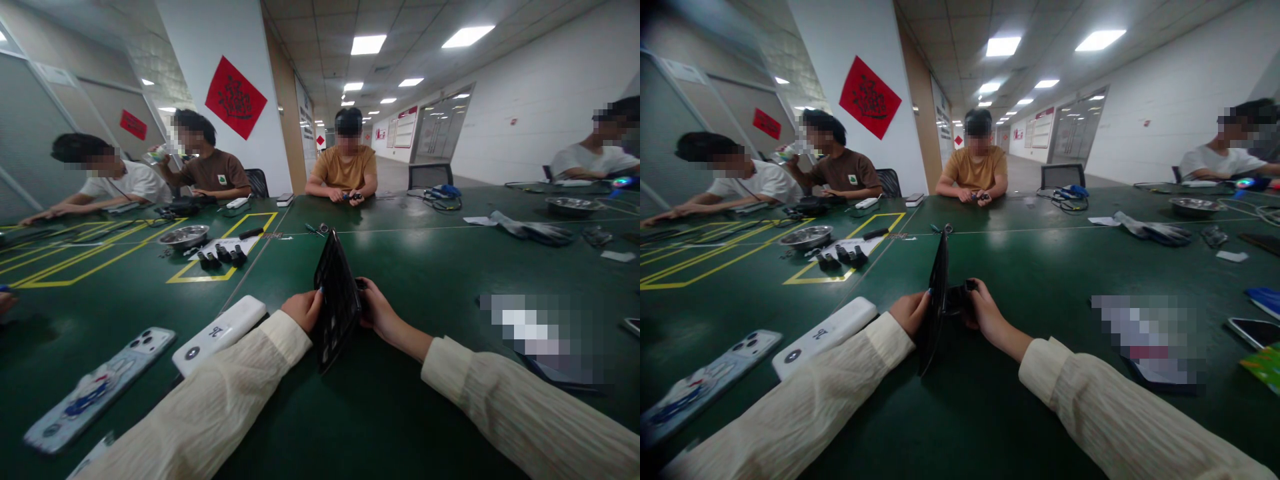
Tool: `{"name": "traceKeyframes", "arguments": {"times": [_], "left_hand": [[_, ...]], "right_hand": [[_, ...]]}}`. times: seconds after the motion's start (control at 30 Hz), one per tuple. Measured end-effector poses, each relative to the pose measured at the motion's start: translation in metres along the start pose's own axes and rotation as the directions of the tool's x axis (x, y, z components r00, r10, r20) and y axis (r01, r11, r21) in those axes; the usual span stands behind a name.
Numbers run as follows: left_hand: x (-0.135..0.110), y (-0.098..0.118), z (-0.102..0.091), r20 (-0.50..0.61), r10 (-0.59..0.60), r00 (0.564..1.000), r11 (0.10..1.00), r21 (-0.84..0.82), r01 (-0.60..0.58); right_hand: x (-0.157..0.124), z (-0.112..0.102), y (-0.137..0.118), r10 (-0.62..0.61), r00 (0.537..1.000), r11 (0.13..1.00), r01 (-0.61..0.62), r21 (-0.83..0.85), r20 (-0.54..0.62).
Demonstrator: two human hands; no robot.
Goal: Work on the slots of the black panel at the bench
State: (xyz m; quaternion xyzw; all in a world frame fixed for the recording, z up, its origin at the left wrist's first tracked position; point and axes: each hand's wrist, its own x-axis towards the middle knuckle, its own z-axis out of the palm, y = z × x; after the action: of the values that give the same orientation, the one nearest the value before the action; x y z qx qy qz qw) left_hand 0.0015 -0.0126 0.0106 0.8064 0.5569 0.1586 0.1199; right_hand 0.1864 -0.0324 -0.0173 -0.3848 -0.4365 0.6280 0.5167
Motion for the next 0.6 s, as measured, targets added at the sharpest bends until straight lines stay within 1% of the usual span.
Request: {"name": "traceKeyframes", "arguments": {"times": [0.07, 0.13, 0.27, 0.4, 0.53, 0.6], "left_hand": [[0.0, 0.0, -0.001, -0.019, 0.015, 1.0, 1.0, -0.024, -0.015], [-0.0003, 0.0, -0.0018, -0.014, 0.022, 1.0, 0.999, -0.034, -0.023], [-0.0002, -0.0007, -0.0008, -0.015, 0.007, 1.0, 1.0, -0.005, -0.007], [0.0008, -0.0023, 0.0012, -0.015, 0.067, 0.998, 0.998, -0.006, -0.067], [0.0019, -0.0029, 0.0012, -0.008, 0.045, 0.999, 0.997, -0.055, -0.045], [0.0021, -0.003, 0.0013, -0.013, 0.034, 0.999, 0.998, -0.053, -0.035]], "right_hand": [[0.0, -0.0003, 0.0005, -0.005, 1.0, 1.0, 0.005, 0.005, -0.001], [0.0001, -0.0006, 0.0011, -0.007, 1.0, 1.0, 0.007, 0.013, 0.001], [0.0001, -0.001, 0.0013, -0.003, 1.0, 1.0, 0.003, 0.028, 0.008], [0.0003, -0.0014, 0.0011, -0.003, 1.0, 1.0, 0.003, 0.006, 0.009], [-0.0001, -0.0012, 0.0007, -0.011, 1.0, 1.0, 0.011, 0.008, 0.021], [-0.0003, -0.0009, 0.0005, -0.014, 1.0, 1.0, 0.014, 0.011, 0.013]]}}
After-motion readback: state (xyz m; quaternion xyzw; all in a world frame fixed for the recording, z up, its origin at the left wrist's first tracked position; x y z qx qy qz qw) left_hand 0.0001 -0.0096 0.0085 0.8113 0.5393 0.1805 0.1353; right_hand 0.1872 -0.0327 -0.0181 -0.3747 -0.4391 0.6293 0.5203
